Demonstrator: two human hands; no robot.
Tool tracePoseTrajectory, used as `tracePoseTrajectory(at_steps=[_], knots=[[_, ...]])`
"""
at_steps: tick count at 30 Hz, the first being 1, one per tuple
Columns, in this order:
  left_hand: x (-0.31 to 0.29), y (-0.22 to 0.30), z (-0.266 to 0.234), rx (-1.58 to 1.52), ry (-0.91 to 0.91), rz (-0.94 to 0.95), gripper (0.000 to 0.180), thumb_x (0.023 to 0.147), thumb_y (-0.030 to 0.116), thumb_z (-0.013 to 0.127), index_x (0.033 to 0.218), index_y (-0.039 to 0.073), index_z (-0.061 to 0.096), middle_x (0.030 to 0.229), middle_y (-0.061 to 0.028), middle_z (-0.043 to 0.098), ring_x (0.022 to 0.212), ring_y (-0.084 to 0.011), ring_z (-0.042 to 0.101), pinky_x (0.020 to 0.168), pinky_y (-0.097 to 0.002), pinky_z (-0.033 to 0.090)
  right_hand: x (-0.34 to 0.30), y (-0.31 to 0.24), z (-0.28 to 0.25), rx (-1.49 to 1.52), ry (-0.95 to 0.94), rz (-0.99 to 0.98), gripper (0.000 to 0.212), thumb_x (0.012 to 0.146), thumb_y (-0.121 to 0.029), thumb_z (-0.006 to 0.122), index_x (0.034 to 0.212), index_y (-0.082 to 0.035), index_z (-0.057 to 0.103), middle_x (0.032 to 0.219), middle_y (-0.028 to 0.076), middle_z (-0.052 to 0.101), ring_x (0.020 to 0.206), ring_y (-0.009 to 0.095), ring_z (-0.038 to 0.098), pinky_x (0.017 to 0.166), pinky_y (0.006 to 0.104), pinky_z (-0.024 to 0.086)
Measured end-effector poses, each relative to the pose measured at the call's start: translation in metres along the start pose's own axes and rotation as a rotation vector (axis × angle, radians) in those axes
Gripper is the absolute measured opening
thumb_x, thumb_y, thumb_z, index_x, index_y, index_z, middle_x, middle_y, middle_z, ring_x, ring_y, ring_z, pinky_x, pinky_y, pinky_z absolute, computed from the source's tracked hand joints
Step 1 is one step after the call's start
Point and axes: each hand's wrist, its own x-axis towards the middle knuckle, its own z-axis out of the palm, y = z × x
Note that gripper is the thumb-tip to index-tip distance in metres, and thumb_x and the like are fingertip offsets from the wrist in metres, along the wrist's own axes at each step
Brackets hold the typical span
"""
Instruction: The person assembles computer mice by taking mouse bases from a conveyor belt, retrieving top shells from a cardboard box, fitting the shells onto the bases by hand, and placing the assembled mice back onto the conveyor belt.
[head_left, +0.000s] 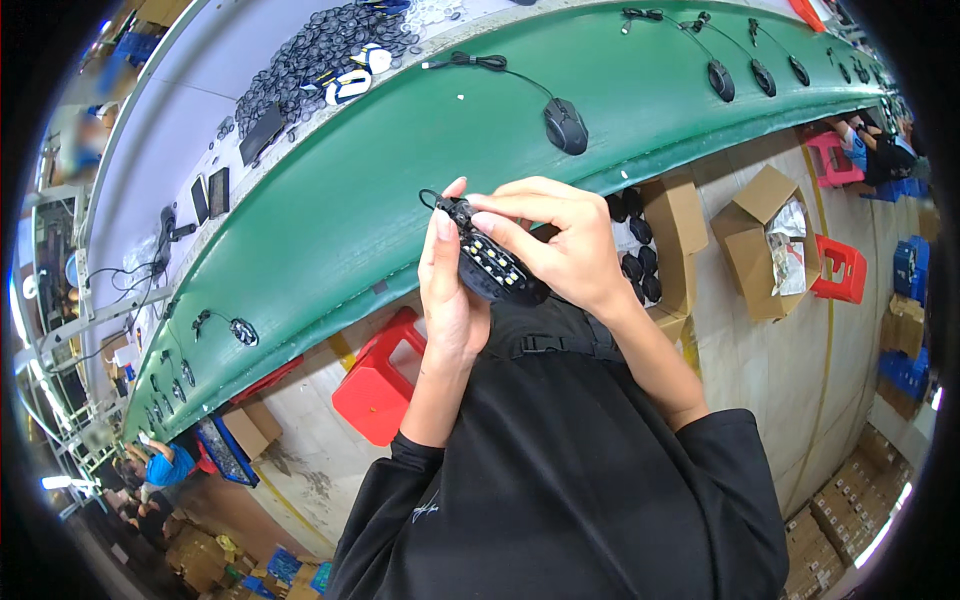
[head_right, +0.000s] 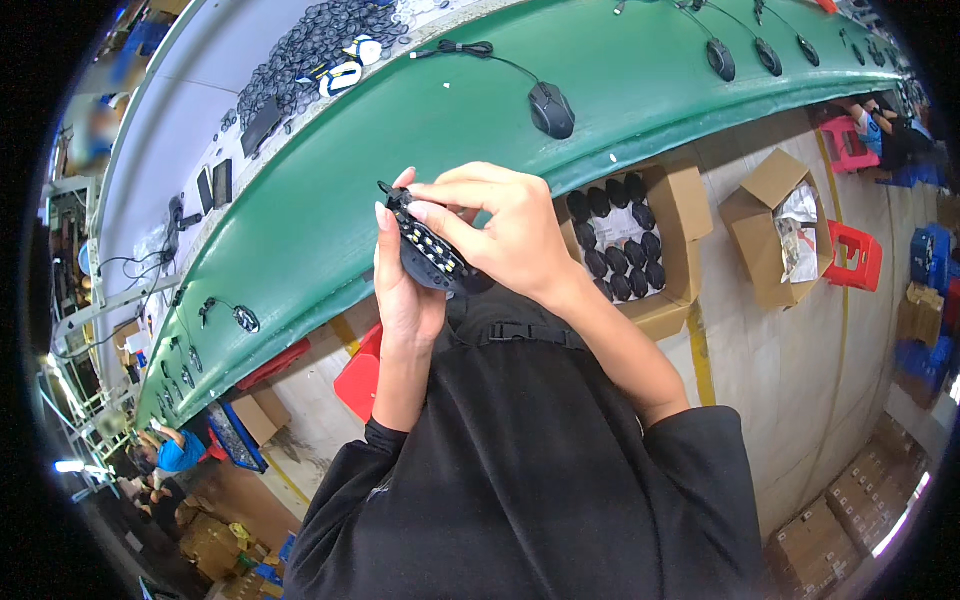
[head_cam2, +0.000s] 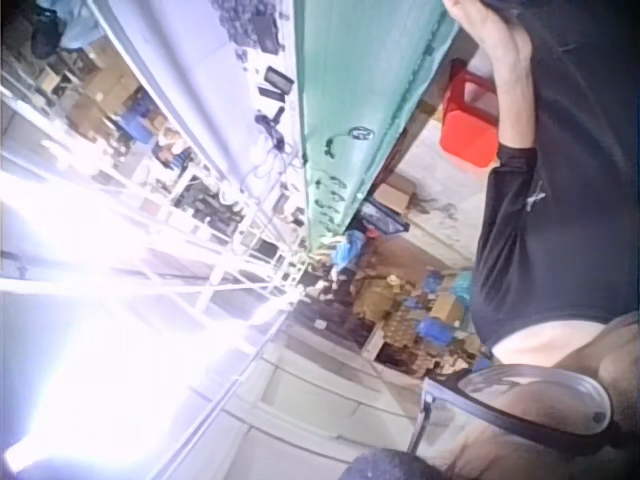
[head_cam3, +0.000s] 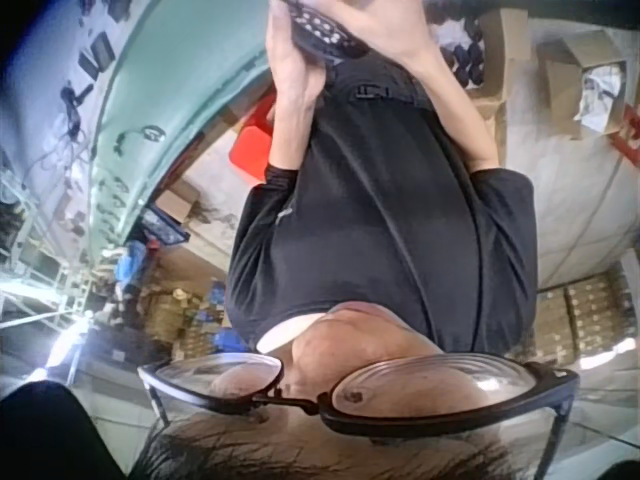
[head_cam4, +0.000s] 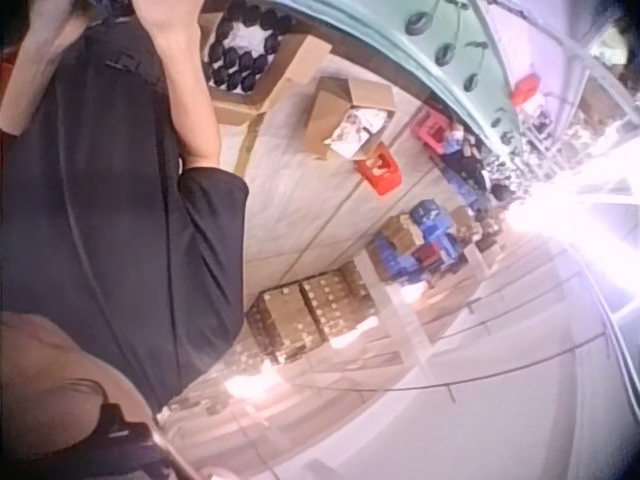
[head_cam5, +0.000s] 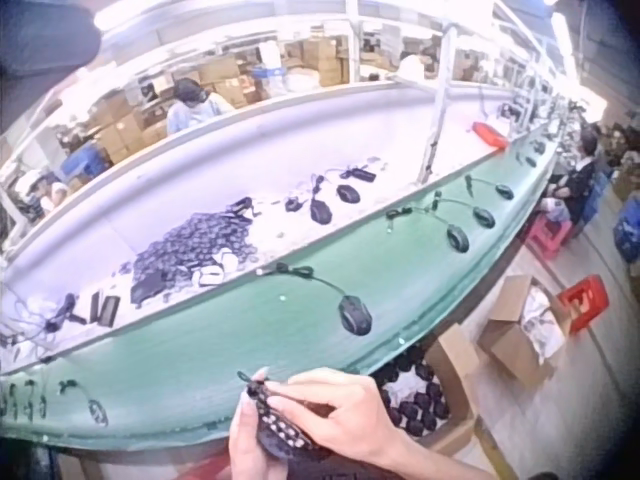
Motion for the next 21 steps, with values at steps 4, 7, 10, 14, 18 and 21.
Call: tracePoseTrajectory(at_steps=[4, 7, 10, 14, 18, 21], knots=[[0.003, -0.001, -0.003, -0.054, -0.014, -0.013, 0.054, 0.101, 0.038, 0.045, 0.140, 0.003, 0.034, 0.107, -0.0129, 0.059, 0.095, -0.0229, 0.064, 0.083, -0.0359, 0.055, -0.012, 0.012, -0.023, -0.086, 0.095, -0.006, 0.011, 0.086, -0.010, 0.067, 0.084, -0.002, 0.073, 0.083, 0.009, 0.071, 0.073, 0.016, 0.066, 0.063, 0.0260, 0.051], [0.005, -0.007, 0.003, -0.031, -0.019, -0.044, 0.053, 0.101, 0.038, 0.044, 0.140, 0.003, 0.035, 0.107, -0.0123, 0.059, 0.096, -0.0210, 0.064, 0.083, -0.0341, 0.055, -0.019, 0.008, -0.029, -0.058, 0.121, 0.042, 0.012, 0.087, -0.011, 0.065, 0.086, -0.002, 0.072, 0.085, 0.009, 0.071, 0.078, 0.016, 0.066, 0.065, 0.0272, 0.052], [0.006, -0.012, 0.009, 0.079, -0.017, -0.115, 0.056, 0.100, 0.050, 0.039, 0.139, 0.010, 0.039, 0.117, -0.0087, 0.057, 0.111, -0.0201, 0.057, 0.096, -0.0372, 0.050, -0.025, 0.016, -0.023, 0.146, 0.115, 0.094, 0.017, 0.091, -0.011, 0.060, 0.104, -0.001, 0.064, 0.104, 0.013, 0.066, 0.091, 0.019, 0.067, 0.073, 0.0300, 0.053], [0.008, -0.016, 0.015, 0.133, 0.002, -0.150, 0.056, 0.100, 0.050, 0.038, 0.139, 0.009, 0.040, 0.116, -0.0077, 0.056, 0.106, -0.0181, 0.058, 0.096, -0.0362, 0.049, -0.033, 0.018, -0.033, 0.139, 0.176, 0.106, 0.013, 0.093, -0.010, 0.057, 0.097, 0.001, 0.063, 0.096, 0.015, 0.066, 0.081, 0.020, 0.068, 0.072, 0.0300, 0.053], [0.012, -0.021, 0.019, 0.151, -0.091, -0.232, 0.057, 0.100, 0.050, 0.039, 0.139, 0.009, 0.040, 0.114, -0.0075, 0.056, 0.104, -0.0179, 0.058, 0.092, -0.0350, 0.051, -0.035, 0.020, -0.044, 0.223, 0.307, 0.216, 0.013, 0.093, -0.010, 0.057, 0.094, 0.001, 0.064, 0.083, 0.012, 0.067, 0.070, 0.019, 0.067, 0.068, 0.0301, 0.053], [0.015, -0.025, 0.031, 0.181, -0.051, -0.259, 0.058, 0.099, 0.050, 0.039, 0.140, 0.008, 0.039, 0.119, -0.0093, 0.055, 0.107, -0.0198, 0.058, 0.095, -0.0364, 0.050, -0.036, 0.028, -0.050, 0.100, 0.262, 0.176, 0.014, 0.087, -0.004, 0.061, 0.100, -0.001, 0.065, 0.092, 0.011, 0.069, 0.081, 0.021, 0.067, 0.071, 0.0312, 0.053]])
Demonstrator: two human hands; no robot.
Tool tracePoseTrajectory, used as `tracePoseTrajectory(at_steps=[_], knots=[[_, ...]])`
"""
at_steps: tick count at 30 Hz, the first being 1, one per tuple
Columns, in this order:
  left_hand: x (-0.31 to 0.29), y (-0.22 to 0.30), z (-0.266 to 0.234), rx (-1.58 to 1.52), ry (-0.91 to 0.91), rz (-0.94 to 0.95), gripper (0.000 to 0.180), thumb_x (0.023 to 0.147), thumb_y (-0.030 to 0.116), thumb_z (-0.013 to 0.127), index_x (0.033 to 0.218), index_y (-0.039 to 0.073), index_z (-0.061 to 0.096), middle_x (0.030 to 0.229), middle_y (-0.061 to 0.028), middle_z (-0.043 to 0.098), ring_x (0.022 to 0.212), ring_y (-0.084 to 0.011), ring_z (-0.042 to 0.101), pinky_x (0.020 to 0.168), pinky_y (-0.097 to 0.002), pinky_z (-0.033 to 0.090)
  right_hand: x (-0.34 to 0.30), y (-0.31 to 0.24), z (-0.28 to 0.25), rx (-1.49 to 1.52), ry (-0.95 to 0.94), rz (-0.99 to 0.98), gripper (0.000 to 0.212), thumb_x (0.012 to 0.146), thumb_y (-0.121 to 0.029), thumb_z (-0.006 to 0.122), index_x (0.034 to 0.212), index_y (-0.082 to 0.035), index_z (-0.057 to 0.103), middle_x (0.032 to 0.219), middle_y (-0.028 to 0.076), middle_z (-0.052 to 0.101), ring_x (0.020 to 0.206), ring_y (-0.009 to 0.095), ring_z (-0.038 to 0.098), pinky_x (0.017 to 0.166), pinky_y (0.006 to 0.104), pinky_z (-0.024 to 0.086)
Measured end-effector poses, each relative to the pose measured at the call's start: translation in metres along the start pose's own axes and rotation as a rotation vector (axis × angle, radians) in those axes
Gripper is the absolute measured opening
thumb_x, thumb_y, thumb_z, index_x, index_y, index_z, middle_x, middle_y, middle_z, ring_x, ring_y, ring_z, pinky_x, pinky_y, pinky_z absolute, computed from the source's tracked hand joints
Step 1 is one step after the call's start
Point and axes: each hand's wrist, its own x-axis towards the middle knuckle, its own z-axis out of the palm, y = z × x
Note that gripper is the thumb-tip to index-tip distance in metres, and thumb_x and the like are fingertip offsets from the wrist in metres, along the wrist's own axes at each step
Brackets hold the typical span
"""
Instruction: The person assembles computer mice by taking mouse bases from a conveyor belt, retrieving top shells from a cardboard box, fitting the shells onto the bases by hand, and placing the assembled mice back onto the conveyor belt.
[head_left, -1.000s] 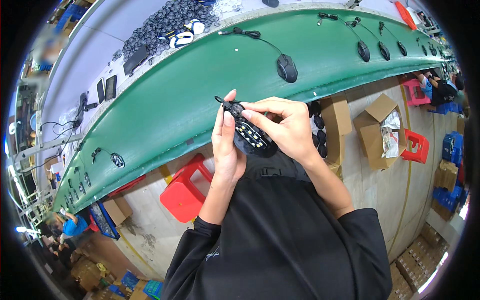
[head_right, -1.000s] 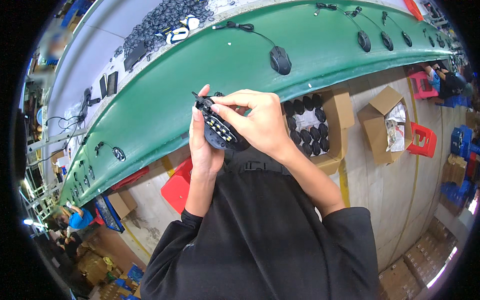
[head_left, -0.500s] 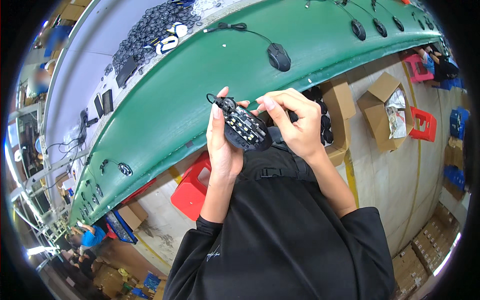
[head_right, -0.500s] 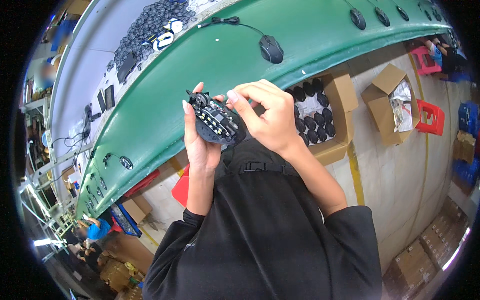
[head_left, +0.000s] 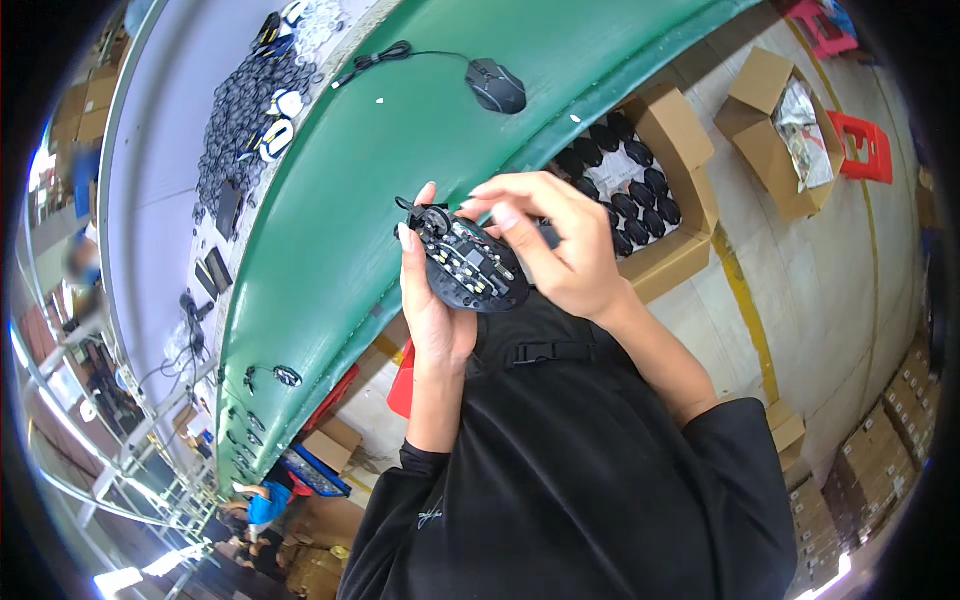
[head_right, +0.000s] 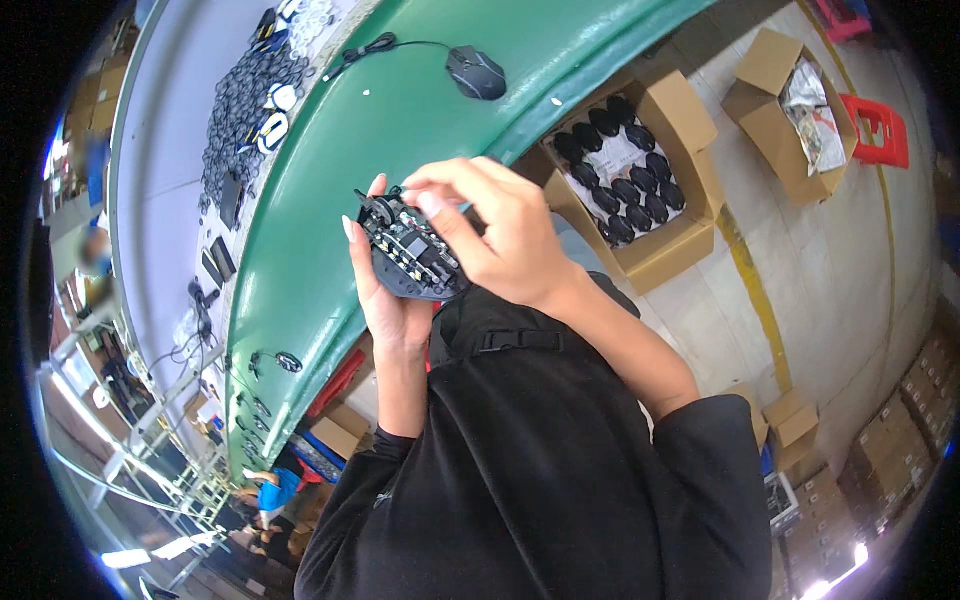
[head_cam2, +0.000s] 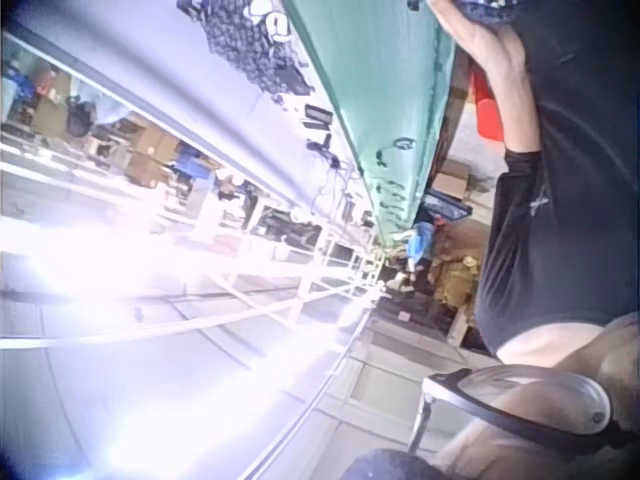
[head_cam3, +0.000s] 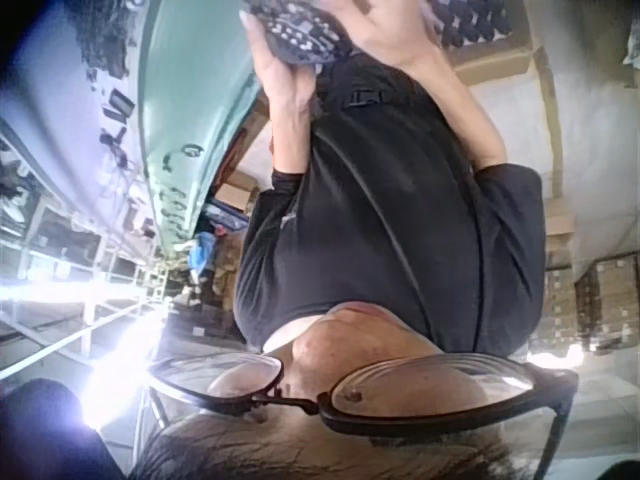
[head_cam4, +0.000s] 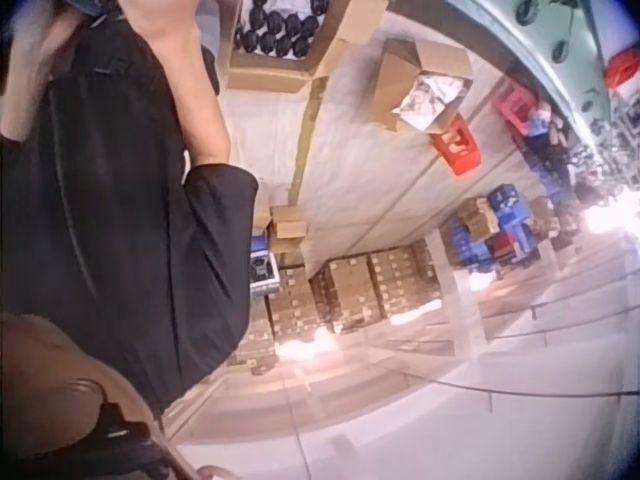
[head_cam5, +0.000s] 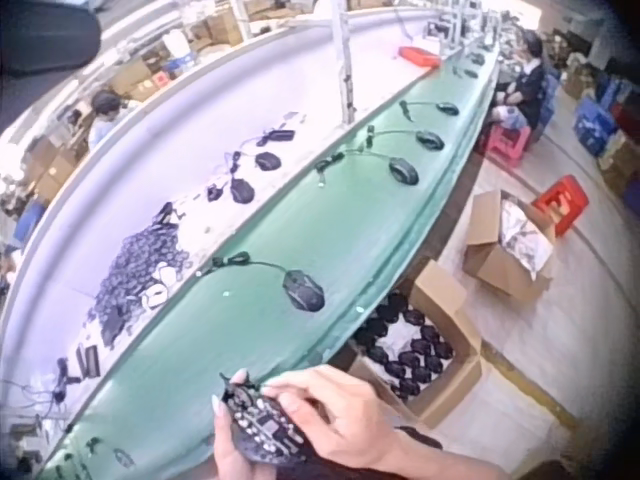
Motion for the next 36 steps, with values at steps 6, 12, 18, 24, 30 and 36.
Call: tracePoseTrajectory(at_steps=[6, 12, 18, 24, 30, 36], knots=[[0.008, -0.006, 0.015, -0.072, 0.011, -0.051, 0.057, 0.100, 0.048, 0.039, 0.141, 0.008, 0.038, 0.129, -0.0113, 0.053, 0.117, -0.0227, 0.055, 0.101, -0.0384, 0.047, 0.002, 0.008, 0.002, -0.037, 0.031, -0.084, 0.030, 0.078, 0.003, 0.069, 0.108, 0.001, 0.067, 0.097, 0.013, 0.070, 0.087, 0.020, 0.070, 0.076, 0.0295, 0.057], [0.013, -0.008, 0.020, -0.073, -0.048, -0.135, 0.056, 0.099, 0.047, 0.040, 0.140, 0.008, 0.040, 0.130, -0.0114, 0.053, 0.119, -0.0232, 0.054, 0.102, -0.0394, 0.045, 0.011, 0.013, -0.014, -0.066, 0.013, -0.161, 0.032, 0.077, 0.006, 0.068, 0.108, 0.001, 0.067, 0.101, 0.013, 0.071, 0.084, 0.021, 0.071, 0.075, 0.0297, 0.057], [0.021, -0.011, 0.027, -0.081, -0.023, -0.115, 0.057, 0.100, 0.048, 0.037, 0.141, 0.008, 0.040, 0.127, -0.0114, 0.055, 0.115, -0.0228, 0.058, 0.098, -0.0385, 0.049, 0.015, 0.012, -0.022, -0.256, -0.006, -0.254, 0.035, 0.074, -0.001, 0.072, 0.109, -0.003, 0.069, 0.093, 0.011, 0.071, 0.074, 0.024, 0.069, 0.066, 0.0312, 0.055], [0.022, -0.010, 0.013, -0.149, -0.158, -0.097, 0.057, 0.100, 0.047, 0.035, 0.142, 0.007, 0.038, 0.122, -0.0134, 0.058, 0.110, -0.0223, 0.060, 0.095, -0.0380, 0.051, 0.017, 0.009, -0.020, -0.283, -0.020, -0.374, 0.037, 0.072, 0.000, 0.073, 0.108, -0.003, 0.069, 0.088, 0.012, 0.071, 0.071, 0.024, 0.068, 0.062, 0.0311, 0.053], [0.016, -0.007, 0.020, -0.167, -0.055, -0.045, 0.058, 0.101, 0.046, 0.035, 0.143, 0.006, 0.037, 0.121, -0.0158, 0.058, 0.109, -0.0232, 0.061, 0.094, -0.0380, 0.052, 0.020, 0.003, -0.019, -0.309, -0.088, -0.301, 0.032, 0.077, -0.006, 0.068, 0.109, -0.006, 0.068, 0.084, 0.011, 0.070, 0.072, 0.025, 0.067, 0.066, 0.0333, 0.054], [0.013, -0.006, 0.016, -0.181, -0.021, -0.048, 0.057, 0.101, 0.045, 0.034, 0.143, 0.006, 0.036, 0.123, -0.0160, 0.057, 0.109, -0.0234, 0.060, 0.095, -0.0384, 0.051, 0.022, -0.002, -0.013, -0.280, -0.100, -0.306, 0.031, 0.078, -0.008, 0.068, 0.109, -0.006, 0.068, 0.086, 0.013, 0.070, 0.074, 0.026, 0.069, 0.067, 0.0341, 0.054]])
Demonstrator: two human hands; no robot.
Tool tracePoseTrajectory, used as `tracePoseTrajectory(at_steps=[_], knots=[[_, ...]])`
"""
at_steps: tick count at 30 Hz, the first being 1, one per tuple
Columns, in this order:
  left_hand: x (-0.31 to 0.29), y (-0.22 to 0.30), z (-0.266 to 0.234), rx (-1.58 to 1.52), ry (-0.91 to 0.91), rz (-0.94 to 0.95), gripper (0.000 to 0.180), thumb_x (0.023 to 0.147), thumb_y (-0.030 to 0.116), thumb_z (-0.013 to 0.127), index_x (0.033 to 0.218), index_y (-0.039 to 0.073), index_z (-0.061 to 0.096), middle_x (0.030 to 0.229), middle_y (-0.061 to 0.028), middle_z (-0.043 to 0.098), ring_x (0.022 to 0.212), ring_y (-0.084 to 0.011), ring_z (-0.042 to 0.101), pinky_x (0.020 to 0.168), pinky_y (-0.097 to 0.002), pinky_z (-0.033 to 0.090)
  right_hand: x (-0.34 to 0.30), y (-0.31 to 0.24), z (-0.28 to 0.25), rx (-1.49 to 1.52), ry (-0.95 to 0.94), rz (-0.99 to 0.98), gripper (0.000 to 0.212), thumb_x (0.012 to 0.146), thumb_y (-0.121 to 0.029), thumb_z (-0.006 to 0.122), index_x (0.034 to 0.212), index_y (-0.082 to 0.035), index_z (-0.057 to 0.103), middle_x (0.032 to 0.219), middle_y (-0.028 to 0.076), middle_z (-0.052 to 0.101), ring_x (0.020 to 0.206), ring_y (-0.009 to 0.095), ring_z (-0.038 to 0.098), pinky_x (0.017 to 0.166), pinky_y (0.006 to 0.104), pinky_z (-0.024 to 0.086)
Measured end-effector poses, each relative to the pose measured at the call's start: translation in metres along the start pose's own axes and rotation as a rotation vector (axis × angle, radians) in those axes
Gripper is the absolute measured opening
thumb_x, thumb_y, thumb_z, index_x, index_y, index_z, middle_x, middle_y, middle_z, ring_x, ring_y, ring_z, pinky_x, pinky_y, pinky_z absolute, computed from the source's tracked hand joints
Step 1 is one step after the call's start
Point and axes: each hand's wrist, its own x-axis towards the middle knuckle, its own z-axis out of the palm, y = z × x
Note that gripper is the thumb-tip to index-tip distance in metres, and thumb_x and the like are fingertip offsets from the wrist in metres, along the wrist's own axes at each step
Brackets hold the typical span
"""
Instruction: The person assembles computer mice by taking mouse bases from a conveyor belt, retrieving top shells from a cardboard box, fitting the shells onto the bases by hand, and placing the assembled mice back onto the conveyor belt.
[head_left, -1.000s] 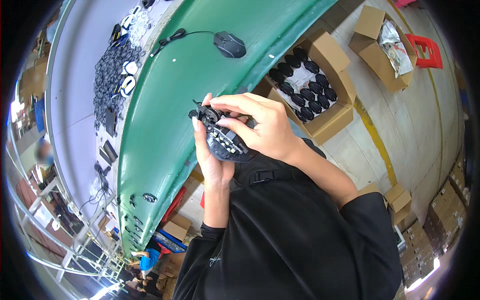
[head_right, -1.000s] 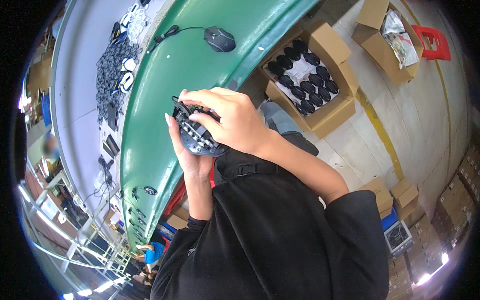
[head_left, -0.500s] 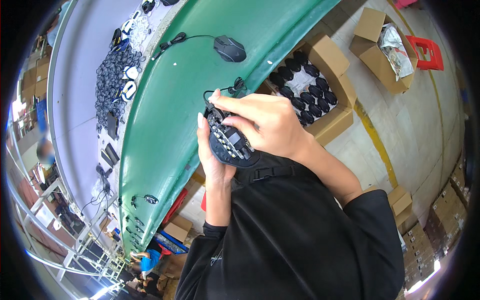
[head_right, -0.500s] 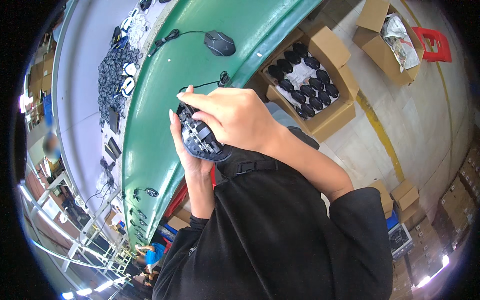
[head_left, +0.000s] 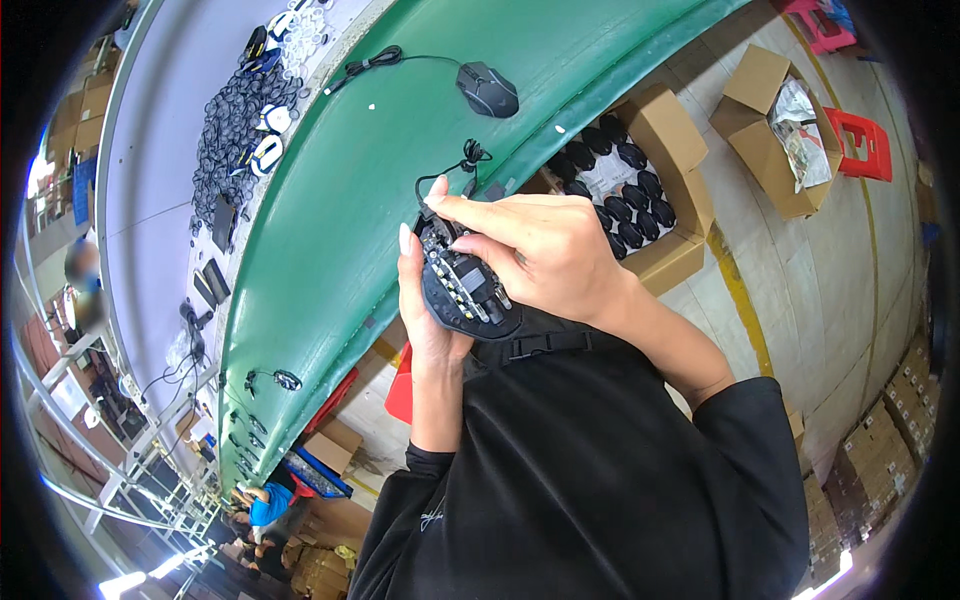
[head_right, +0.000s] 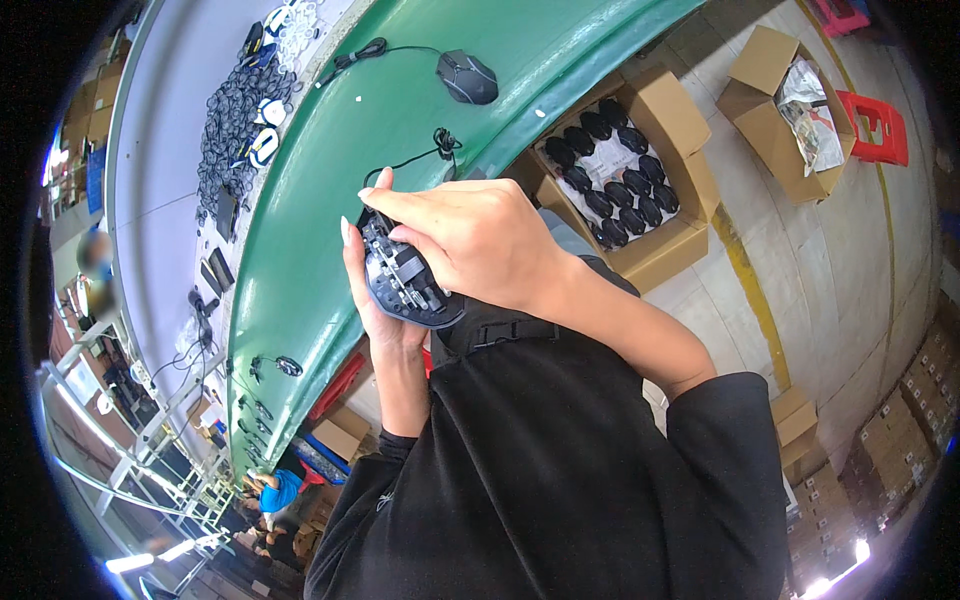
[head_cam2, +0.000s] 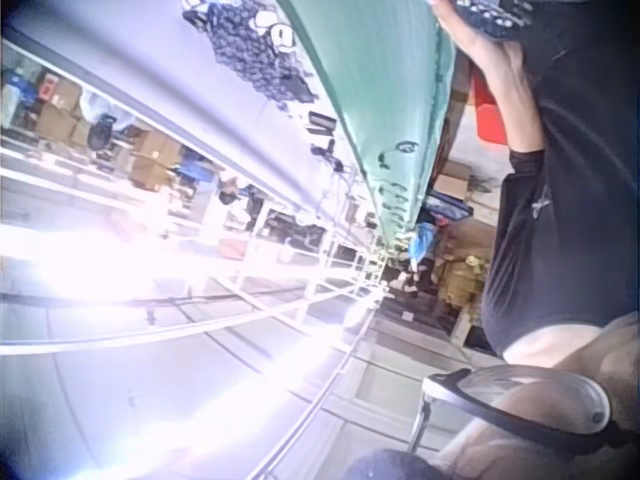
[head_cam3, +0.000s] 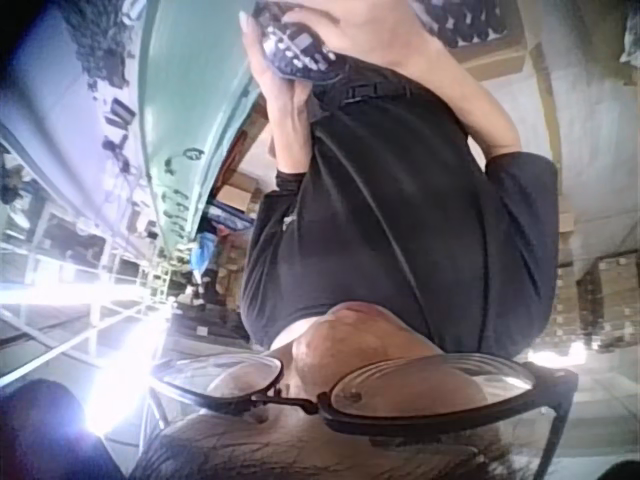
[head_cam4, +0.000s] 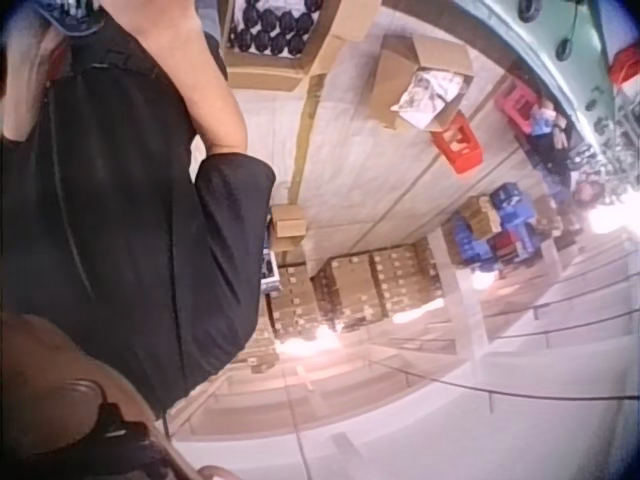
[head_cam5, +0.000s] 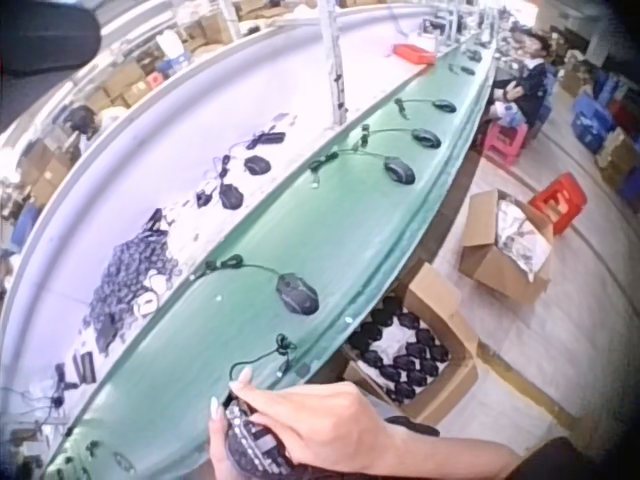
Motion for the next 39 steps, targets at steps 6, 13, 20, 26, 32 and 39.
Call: tracePoseTrajectory(at_steps=[6, 13, 20, 26, 32, 39], knots=[[0.002, 0.001, 0.003, -0.016, -0.020, 0.012, 0.056, 0.101, 0.044, 0.034, 0.142, 0.005, 0.038, 0.121, -0.0148, 0.058, 0.108, -0.0229, 0.061, 0.094, -0.0376, 0.051, 0.001, -0.001, -0.001, -0.012, -0.008, 0.026, 0.029, 0.079, -0.008, 0.068, 0.108, -0.005, 0.068, 0.087, 0.012, 0.070, 0.075, 0.027, 0.069, 0.068, 0.0345, 0.054], [0.005, 0.001, 0.001, 0.027, 0.040, -0.018, 0.054, 0.102, 0.042, 0.038, 0.141, 0.004, 0.040, 0.119, -0.0136, 0.060, 0.107, -0.0202, 0.061, 0.093, -0.0362, 0.051, 0.003, 0.007, -0.003, 0.004, 0.068, -0.033, 0.032, 0.077, -0.006, 0.071, 0.109, -0.005, 0.069, 0.095, 0.012, 0.071, 0.074, 0.026, 0.069, 0.067, 0.0326, 0.054], [0.010, 0.010, 0.006, 0.343, 0.115, 0.079, 0.055, 0.101, 0.045, 0.040, 0.138, 0.004, 0.042, 0.094, -0.0116, 0.064, 0.079, -0.0161, 0.064, 0.072, -0.0319, 0.055, -0.011, -0.027, -0.015, 0.170, -0.052, 0.262, 0.035, 0.070, 0.000, 0.079, 0.104, -0.001, 0.071, 0.088, 0.012, 0.070, 0.069, 0.015, 0.067, 0.063, 0.0254, 0.054], [0.018, 0.007, 0.012, 0.350, 0.118, 0.109, 0.049, 0.102, 0.036, 0.043, 0.138, 0.003, 0.044, 0.097, -0.0107, 0.064, 0.080, -0.0148, 0.065, 0.072, -0.0295, 0.055, -0.019, -0.017, -0.007, 0.211, 0.037, 0.351, 0.025, 0.071, 0.000, 0.078, 0.096, -0.001, 0.072, 0.090, 0.013, 0.070, 0.072, 0.017, 0.068, 0.064, 0.0270, 0.055], [0.026, 0.003, -0.016, 0.433, -0.012, -0.041, 0.060, 0.093, 0.021, 0.060, 0.141, 0.001, 0.031, 0.129, -0.0221, 0.051, 0.117, -0.0343, 0.055, 0.099, -0.0447, 0.047, -0.045, 0.004, 0.024, 0.252, 0.070, 0.433, 0.024, 0.076, -0.009, 0.075, 0.097, -0.001, 0.069, 0.096, 0.014, 0.068, 0.079, 0.026, 0.068, 0.070, 0.0325, 0.055], [0.037, -0.015, -0.032, 0.369, 0.201, -0.196, 0.077, 0.073, -0.009, 0.065, 0.141, 0.006, 0.031, 0.128, -0.0184, 0.047, 0.119, -0.0333, 0.052, 0.097, -0.0618, 0.046, -0.110, 0.092, -0.010, 0.039, 0.390, 0.735, 0.011, 0.084, -0.005, 0.067, 0.093, -0.003, 0.072, 0.089, 0.011, 0.071, 0.079, 0.022, 0.069, 0.070, 0.0301, 0.054]])
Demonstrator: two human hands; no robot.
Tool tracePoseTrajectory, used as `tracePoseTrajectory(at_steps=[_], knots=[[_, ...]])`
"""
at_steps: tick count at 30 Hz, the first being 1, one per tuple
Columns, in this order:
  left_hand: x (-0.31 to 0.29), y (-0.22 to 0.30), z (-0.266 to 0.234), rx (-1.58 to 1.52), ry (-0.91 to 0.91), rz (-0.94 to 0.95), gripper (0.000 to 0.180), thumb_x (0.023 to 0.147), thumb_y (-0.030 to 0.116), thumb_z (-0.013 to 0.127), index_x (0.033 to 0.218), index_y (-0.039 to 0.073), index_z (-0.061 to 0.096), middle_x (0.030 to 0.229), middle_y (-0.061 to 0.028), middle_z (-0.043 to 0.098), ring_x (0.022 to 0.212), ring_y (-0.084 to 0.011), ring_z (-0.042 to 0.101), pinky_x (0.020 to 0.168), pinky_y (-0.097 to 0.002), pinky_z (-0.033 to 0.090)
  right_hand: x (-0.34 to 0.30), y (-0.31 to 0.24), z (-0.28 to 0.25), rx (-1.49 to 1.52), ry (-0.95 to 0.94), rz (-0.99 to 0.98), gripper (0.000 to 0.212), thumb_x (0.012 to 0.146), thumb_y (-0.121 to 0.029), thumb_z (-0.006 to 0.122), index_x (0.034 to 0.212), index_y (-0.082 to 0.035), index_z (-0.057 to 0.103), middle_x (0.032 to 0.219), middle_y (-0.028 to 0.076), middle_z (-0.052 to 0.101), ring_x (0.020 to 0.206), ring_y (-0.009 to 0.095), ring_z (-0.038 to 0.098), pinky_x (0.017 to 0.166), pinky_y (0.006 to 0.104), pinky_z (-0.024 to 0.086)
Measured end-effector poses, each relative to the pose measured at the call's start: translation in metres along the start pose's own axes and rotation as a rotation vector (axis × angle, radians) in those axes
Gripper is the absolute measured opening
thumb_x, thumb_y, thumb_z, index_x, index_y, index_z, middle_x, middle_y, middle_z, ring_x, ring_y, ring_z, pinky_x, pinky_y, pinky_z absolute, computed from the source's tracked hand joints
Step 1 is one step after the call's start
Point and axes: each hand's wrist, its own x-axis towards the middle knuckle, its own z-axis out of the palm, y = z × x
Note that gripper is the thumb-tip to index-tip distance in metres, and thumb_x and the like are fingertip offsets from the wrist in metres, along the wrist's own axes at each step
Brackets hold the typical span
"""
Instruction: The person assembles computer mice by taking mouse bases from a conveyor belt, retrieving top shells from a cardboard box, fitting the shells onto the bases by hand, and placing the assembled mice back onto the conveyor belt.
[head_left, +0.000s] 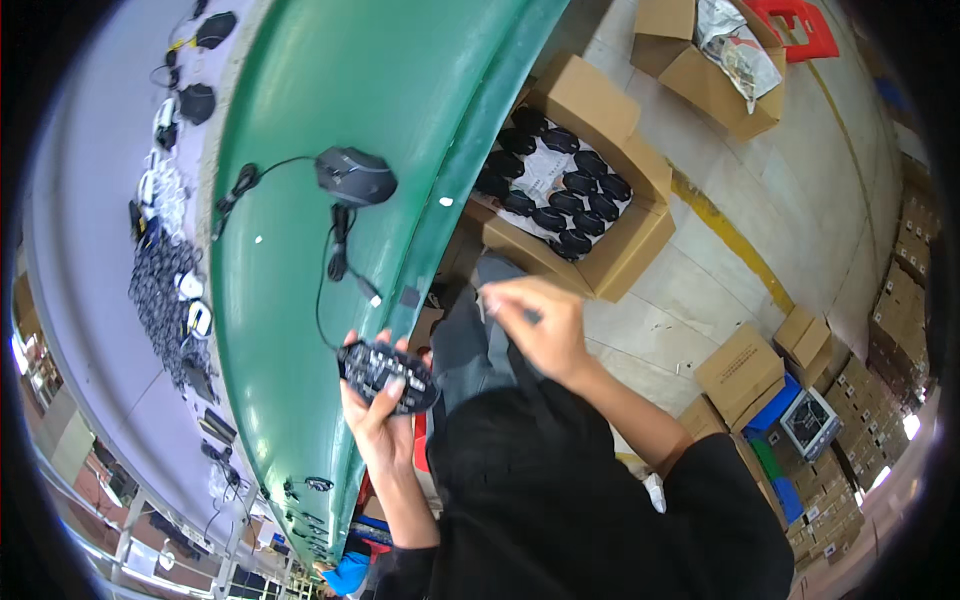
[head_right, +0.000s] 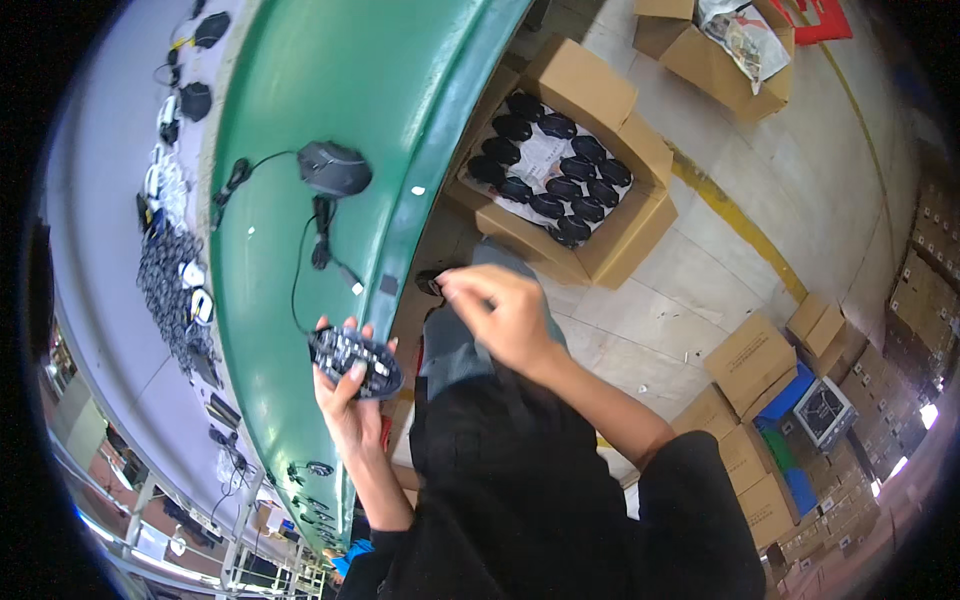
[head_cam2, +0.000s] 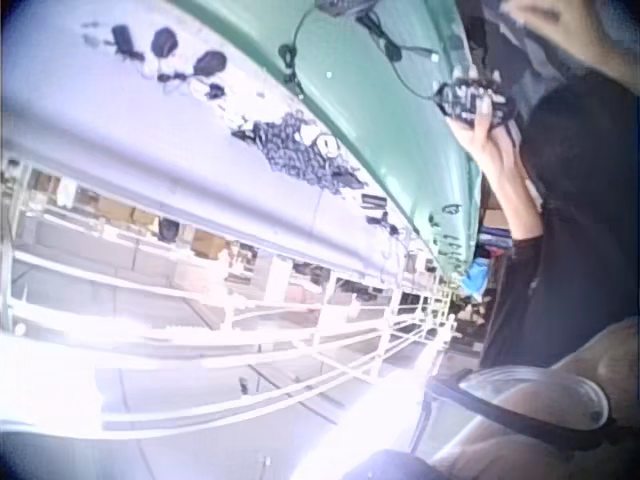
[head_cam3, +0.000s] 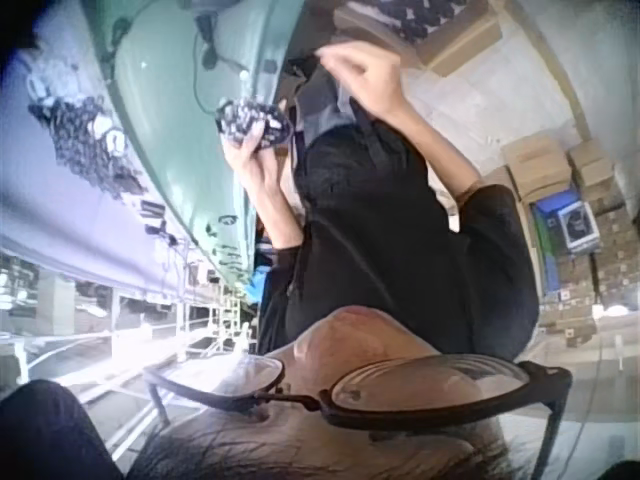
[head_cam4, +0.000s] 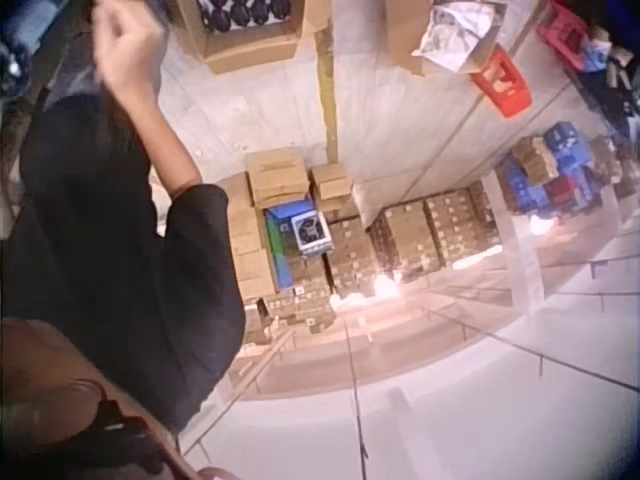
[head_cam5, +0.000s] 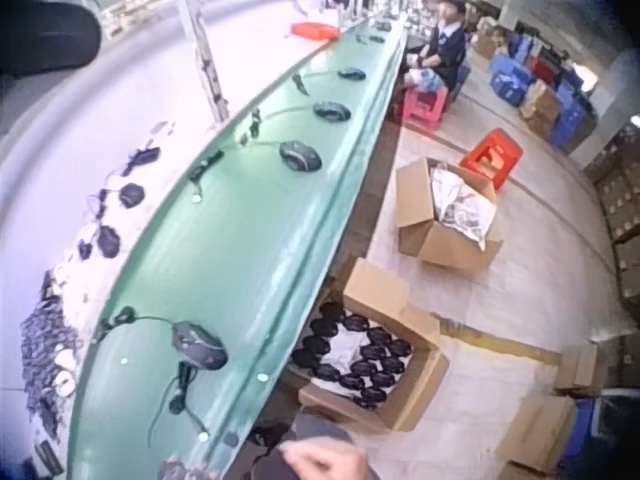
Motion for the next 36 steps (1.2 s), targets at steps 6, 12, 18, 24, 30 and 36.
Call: tracePoseTrajectory(at_steps=[6, 12, 18, 24, 30, 36], knots=[[0.010, -0.031, -0.025, -0.054, 0.066, -0.069, 0.088, 0.067, -0.006, 0.067, 0.144, 0.009, 0.026, 0.128, -0.0183, 0.047, 0.115, -0.0333, 0.054, 0.091, -0.0638, 0.047, 0.057, 0.321, 0.019, -0.404, -0.011, 0.424, 0.030, 0.074, 0.000, 0.055, 0.099, 0.001, 0.069, 0.079, 0.021, 0.068, 0.076, 0.028, 0.070, 0.071, 0.0352, 0.053], [0.009, -0.058, -0.061, -0.253, 0.064, 0.046, 0.093, 0.067, -0.005, 0.061, 0.148, 0.015, 0.019, 0.129, -0.0171, 0.047, 0.116, -0.0353, 0.055, 0.087, -0.0675, 0.049, 0.094, 0.555, 0.026, -1.073, -0.398, 0.343, 0.035, 0.091, -0.031, 0.051, 0.108, -0.003, 0.065, 0.100, 0.022, 0.067, 0.095, 0.032, 0.066, 0.077, 0.0392, 0.054], [0.015, -0.082, -0.060, -0.384, 0.172, 0.069, 0.088, 0.062, -0.006, 0.058, 0.143, 0.013, 0.029, 0.127, -0.0230, 0.051, 0.116, -0.0420, 0.054, 0.094, -0.0698, 0.042, 0.165, 0.337, 0.292, -0.735, -0.496, 0.138, 0.034, 0.089, -0.025, 0.055, 0.112, -0.002, 0.063, 0.105, 0.020, 0.065, 0.099, 0.032, 0.063, 0.082, 0.0401, 0.051], [0.002, -0.071, -0.060, -0.444, 0.103, 0.119, 0.088, 0.060, -0.010, 0.056, 0.142, 0.011, 0.032, 0.129, -0.0242, 0.050, 0.117, -0.0418, 0.054, 0.096, -0.0707, 0.039, 0.102, 0.336, 0.198, -0.771, -0.487, 0.113, 0.041, 0.088, -0.033, 0.059, 0.115, -0.003, 0.061, 0.098, 0.015, 0.066, 0.089, 0.025, 0.064, 0.075, 0.0351, 0.051], [-0.011, -0.043, -0.057, -0.437, 0.051, 0.094, 0.087, 0.062, -0.004, 0.058, 0.143, 0.012, 0.031, 0.129, -0.0233, 0.048, 0.117, -0.0405, 0.054, 0.095, -0.0715, 0.040, 0.100, 0.498, -0.036, -0.984, -0.317, 0.118, 0.049, 0.087, -0.040, 0.062, 0.119, -0.003, 0.059, 0.090, 0.011, 0.067, 0.080, 0.018, 0.065, 0.068, 0.0300, 0.050], [-0.031, -0.021, -0.044, -0.512, -0.045, 0.162, 0.077, 0.068, -0.004, 0.061, 0.139, 0.007, 0.033, 0.128, -0.0232, 0.049, 0.117, -0.0400, 0.055, 0.096, -0.0671, 0.043, 0.104, 0.275, -0.067, 0.473, -0.209, 0.899, 0.035, 0.090, -0.035, 0.061, 0.117, -0.013, 0.061, 0.101, -0.003, 0.068, 0.083, 0.014, 0.065, 0.074, 0.0319, 0.052]])
